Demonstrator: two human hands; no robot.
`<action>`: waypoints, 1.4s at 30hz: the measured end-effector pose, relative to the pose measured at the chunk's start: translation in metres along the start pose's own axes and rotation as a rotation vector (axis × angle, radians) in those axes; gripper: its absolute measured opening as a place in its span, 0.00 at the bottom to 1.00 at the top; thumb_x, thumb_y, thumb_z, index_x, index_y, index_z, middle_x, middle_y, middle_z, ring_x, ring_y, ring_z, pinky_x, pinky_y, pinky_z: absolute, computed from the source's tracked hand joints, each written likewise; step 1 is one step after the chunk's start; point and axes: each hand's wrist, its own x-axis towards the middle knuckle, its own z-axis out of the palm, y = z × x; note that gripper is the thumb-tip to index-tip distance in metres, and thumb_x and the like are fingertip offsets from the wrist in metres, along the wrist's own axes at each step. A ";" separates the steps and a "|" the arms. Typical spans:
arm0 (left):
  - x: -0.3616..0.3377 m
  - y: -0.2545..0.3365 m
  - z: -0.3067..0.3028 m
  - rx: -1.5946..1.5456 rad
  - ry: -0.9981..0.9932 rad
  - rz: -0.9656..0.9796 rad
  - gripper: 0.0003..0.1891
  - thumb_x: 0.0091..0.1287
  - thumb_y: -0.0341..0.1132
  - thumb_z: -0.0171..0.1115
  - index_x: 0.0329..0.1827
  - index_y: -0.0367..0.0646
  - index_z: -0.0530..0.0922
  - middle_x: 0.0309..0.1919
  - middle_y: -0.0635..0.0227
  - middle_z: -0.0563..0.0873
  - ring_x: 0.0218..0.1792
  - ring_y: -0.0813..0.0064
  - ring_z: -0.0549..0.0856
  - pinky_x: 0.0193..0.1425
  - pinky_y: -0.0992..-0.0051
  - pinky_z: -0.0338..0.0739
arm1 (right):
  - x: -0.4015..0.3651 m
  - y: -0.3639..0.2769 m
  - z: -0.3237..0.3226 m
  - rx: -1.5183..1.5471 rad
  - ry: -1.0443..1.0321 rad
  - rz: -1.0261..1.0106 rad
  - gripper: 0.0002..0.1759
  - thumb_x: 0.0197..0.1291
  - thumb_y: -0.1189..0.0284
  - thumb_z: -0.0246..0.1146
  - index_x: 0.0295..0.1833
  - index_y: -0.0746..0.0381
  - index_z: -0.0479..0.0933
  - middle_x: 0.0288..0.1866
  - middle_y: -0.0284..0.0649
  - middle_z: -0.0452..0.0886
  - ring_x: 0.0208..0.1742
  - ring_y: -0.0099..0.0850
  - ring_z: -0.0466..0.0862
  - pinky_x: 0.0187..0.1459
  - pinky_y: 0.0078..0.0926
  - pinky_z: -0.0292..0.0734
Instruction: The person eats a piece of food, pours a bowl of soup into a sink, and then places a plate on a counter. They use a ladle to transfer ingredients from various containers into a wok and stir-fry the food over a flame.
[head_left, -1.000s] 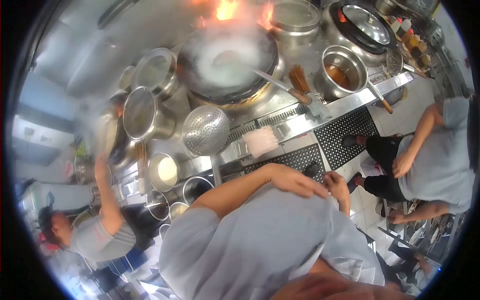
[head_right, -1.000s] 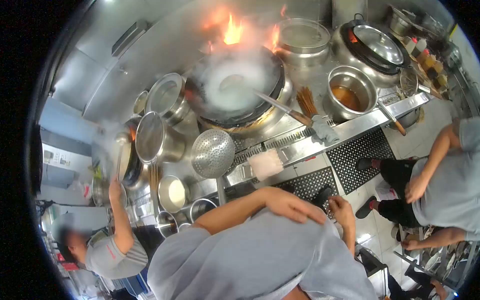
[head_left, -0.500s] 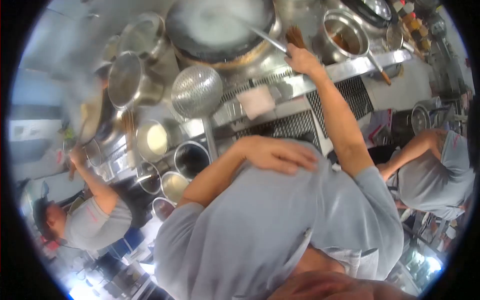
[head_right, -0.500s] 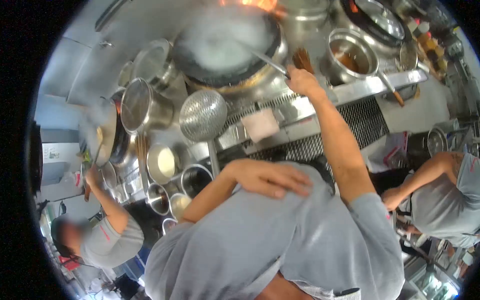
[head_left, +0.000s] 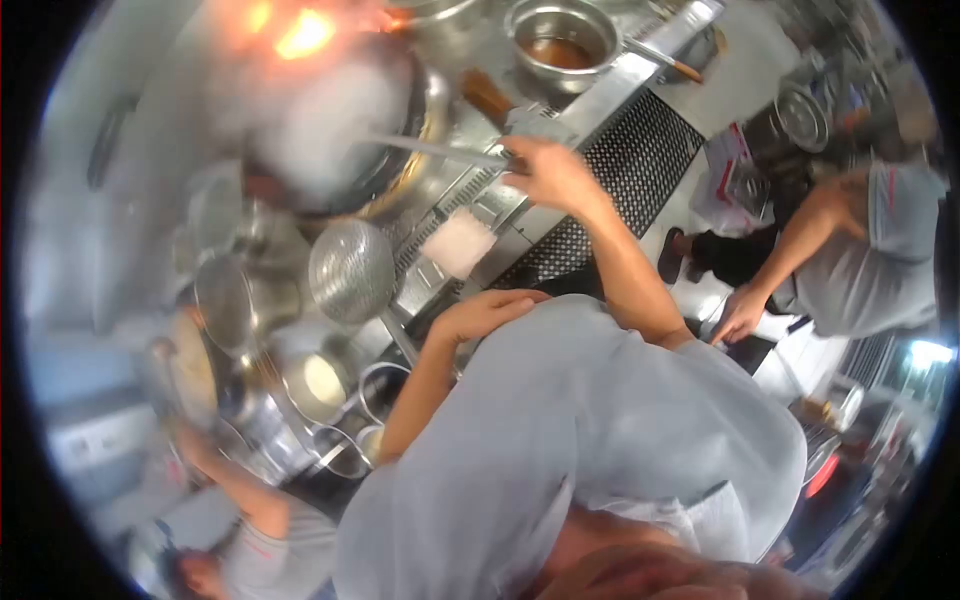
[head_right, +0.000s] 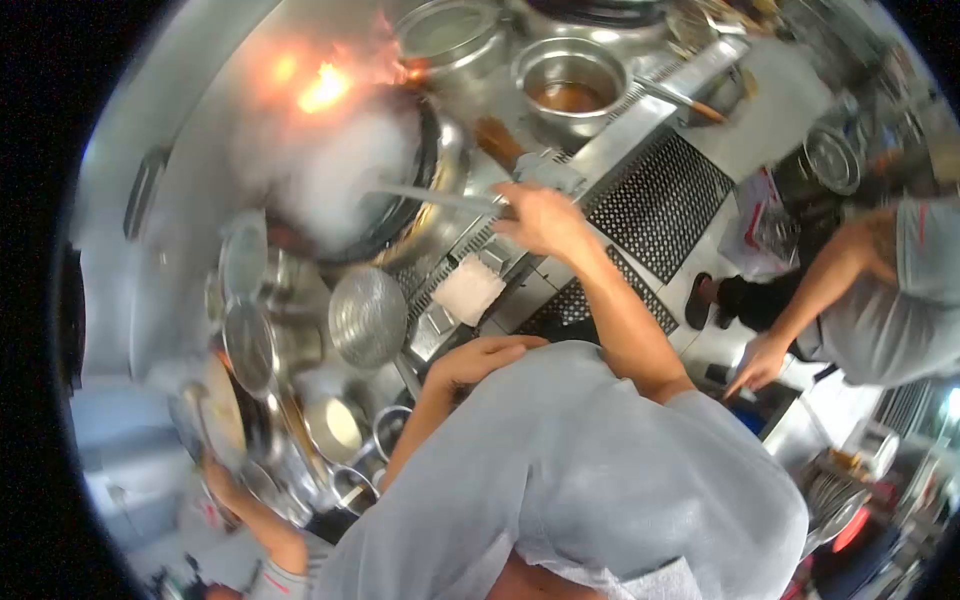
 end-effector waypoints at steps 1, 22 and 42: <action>0.009 0.001 0.001 0.037 -0.033 -0.021 0.25 0.74 0.48 0.48 0.66 0.42 0.73 0.59 0.62 0.80 0.61 0.71 0.75 0.67 0.72 0.66 | -0.005 0.010 0.011 0.322 0.045 -0.120 0.28 0.57 0.61 0.67 0.62 0.59 0.72 0.47 0.51 0.83 0.47 0.42 0.84 0.48 0.36 0.78; 0.254 0.055 0.060 0.400 -0.333 -0.210 0.25 0.73 0.49 0.53 0.62 0.38 0.75 0.56 0.62 0.82 0.58 0.72 0.78 0.63 0.76 0.69 | -0.340 0.239 -0.085 0.590 0.910 1.134 0.24 0.70 0.57 0.54 0.40 0.70 0.79 0.27 0.41 0.83 0.29 0.27 0.80 0.41 0.26 0.74; 0.606 0.157 0.170 0.464 -0.714 -0.320 0.08 0.64 0.27 0.51 0.30 0.40 0.79 0.49 0.60 0.85 0.52 0.70 0.81 0.59 0.74 0.71 | -0.522 0.352 -0.149 0.499 1.394 1.641 0.16 0.57 0.80 0.50 0.49 0.69 0.77 0.28 0.39 0.81 0.29 0.26 0.80 0.35 0.24 0.75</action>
